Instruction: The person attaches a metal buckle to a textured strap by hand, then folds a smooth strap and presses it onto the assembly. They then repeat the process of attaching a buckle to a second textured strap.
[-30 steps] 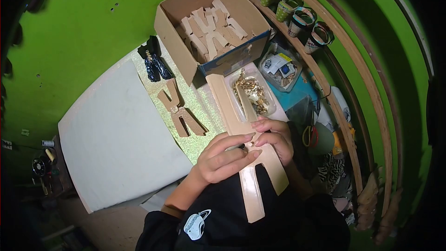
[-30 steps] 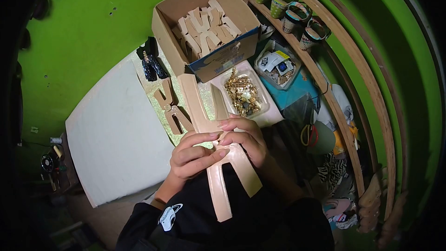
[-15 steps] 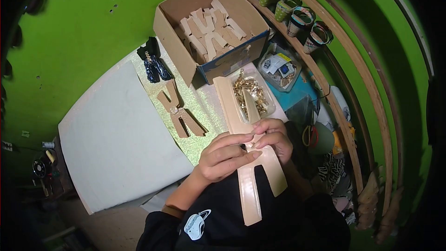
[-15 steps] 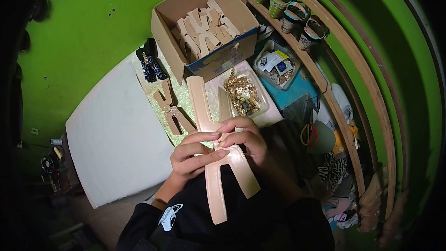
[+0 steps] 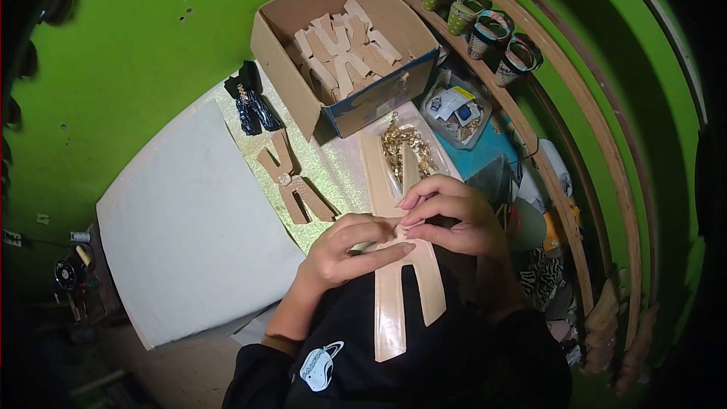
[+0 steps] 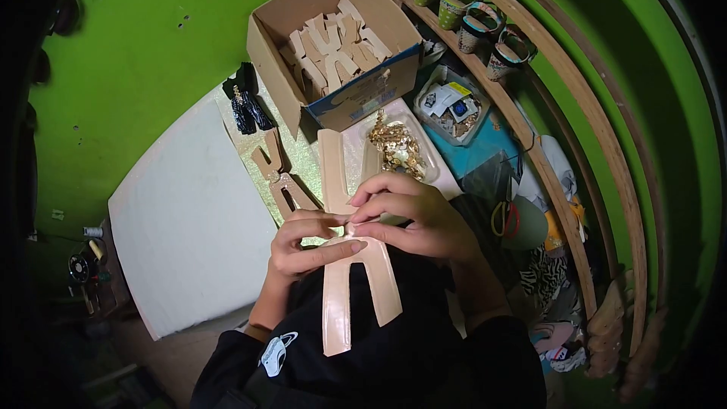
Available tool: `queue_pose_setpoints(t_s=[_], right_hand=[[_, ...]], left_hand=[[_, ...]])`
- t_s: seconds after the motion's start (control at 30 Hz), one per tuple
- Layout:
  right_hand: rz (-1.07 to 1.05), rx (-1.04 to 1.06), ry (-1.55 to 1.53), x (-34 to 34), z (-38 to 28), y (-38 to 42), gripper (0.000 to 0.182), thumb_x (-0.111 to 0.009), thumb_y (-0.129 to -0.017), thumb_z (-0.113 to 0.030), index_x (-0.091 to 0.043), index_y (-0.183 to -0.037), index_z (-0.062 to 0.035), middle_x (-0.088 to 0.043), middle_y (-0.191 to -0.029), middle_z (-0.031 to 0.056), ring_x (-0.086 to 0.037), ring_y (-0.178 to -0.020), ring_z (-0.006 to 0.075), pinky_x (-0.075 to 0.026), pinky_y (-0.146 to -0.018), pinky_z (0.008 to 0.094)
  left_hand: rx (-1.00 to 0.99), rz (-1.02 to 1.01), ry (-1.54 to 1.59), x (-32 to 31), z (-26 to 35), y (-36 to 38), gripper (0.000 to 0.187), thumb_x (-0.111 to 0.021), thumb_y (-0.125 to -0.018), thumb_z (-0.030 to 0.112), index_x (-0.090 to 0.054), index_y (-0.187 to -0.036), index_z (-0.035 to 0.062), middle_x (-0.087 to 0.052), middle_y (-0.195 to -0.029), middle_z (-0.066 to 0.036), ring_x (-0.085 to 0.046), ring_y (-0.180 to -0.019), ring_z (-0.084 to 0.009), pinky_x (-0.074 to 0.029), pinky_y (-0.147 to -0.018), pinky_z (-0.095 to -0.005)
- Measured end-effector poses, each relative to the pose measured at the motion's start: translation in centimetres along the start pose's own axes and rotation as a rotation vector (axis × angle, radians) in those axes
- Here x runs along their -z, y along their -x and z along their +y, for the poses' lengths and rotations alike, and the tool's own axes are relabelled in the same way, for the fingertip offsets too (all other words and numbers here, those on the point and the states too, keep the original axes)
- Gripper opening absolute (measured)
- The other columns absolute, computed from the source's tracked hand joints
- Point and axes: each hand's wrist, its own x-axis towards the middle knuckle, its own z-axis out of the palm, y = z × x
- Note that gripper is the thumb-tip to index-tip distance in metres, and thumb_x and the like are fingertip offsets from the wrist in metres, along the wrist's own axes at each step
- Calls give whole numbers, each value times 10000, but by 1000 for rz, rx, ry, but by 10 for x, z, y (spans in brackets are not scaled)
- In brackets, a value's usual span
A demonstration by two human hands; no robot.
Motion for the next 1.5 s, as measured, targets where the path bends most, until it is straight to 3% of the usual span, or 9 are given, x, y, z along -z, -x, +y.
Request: queue_pose_setpoints(t_s=[0.3,0.53,0.6,0.93,1.0,1.07,1.2,1.33,1.5], right_hand=[[49,44,31,-4,-7,-4,125,-652,-685,-1,-599,-795,-26,-542,-893,88,-563,-812,169,-468,-694,259],[172,67,30,-8,-8,-2,124,-653,-678,16,-575,-767,-20,-554,-870,93,-572,-808,173,-467,-684,256],[186,62,23,-9,-8,-1,124,-653,-677,19,-575,-765,-21,-558,-862,92,-574,-806,173,-466,-684,256],[237,0,-64,-15,0,2,122,-644,-676,32,-555,-744,-17,-558,-862,87,-568,-804,165,-460,-688,255],[227,5,-82,-18,5,4,129,-637,-684,35,-546,-760,-18,-545,-903,87,-554,-830,154,-459,-689,257],[371,-59,-363,-27,8,4,204,-622,-708,21,-503,-869,-19,-483,-1013,84,-504,-898,131,-440,-731,255],[473,-262,-516,-34,6,2,303,-603,-742,-11,-441,-998,-17,-422,-1083,79,-462,-940,122,-414,-778,254],[241,-403,-766,-36,16,7,361,-573,-795,-79,-410,-1107,1,-475,-1044,67,-483,-917,121,-398,-807,255],[234,-438,-795,-37,14,6,310,-591,-789,-87,-468,-1055,13,-533,-963,49,-491,-918,107,-394,-820,249]], left_hand=[[-365,21,-263,4,-3,-5,235,-656,-567,-51,-651,-794,8,-490,-855,-15,-526,-769,-167,-502,-688,-227],[-366,-50,-300,2,-2,-6,218,-710,-572,-32,-663,-768,53,-483,-778,17,-525,-797,-155,-495,-702,-267],[-412,-2,-242,0,-4,-6,202,-635,-582,-76,-627,-782,-43,-536,-814,-10,-526,-771,-169,-476,-733,-236],[-521,29,-237,-3,-9,-7,153,-633,-608,-97,-605,-756,-67,-530,-785,-25,-524,-757,-179,-482,-714,-222],[-410,-18,-264,-2,-10,-1,250,-699,-564,-79,-649,-786,23,-456,-885,7,-525,-755,-158,-514,-636,-255],[-432,-27,-277,2,-16,-9,170,-650,-584,-68,-620,-750,-40,-502,-794,-29,-511,-755,-193,-507,-695,-280],[-357,207,-395,-9,-21,-3,225,-692,-557,-8,-654,-767,64,-457,-820,-11,-503,-777,-186,-473,-568,-263],[-358,241,-527,-14,-27,9,253,-796,-511,90,-599,-644,177,-423,-843,20,-481,-779,-183,-412,-597,-303],[-335,200,-429,-12,-32,12,218,-706,-575,73,-658,-766,168,-481,-865,29,-527,-874,-175,-406,-685,-285]])
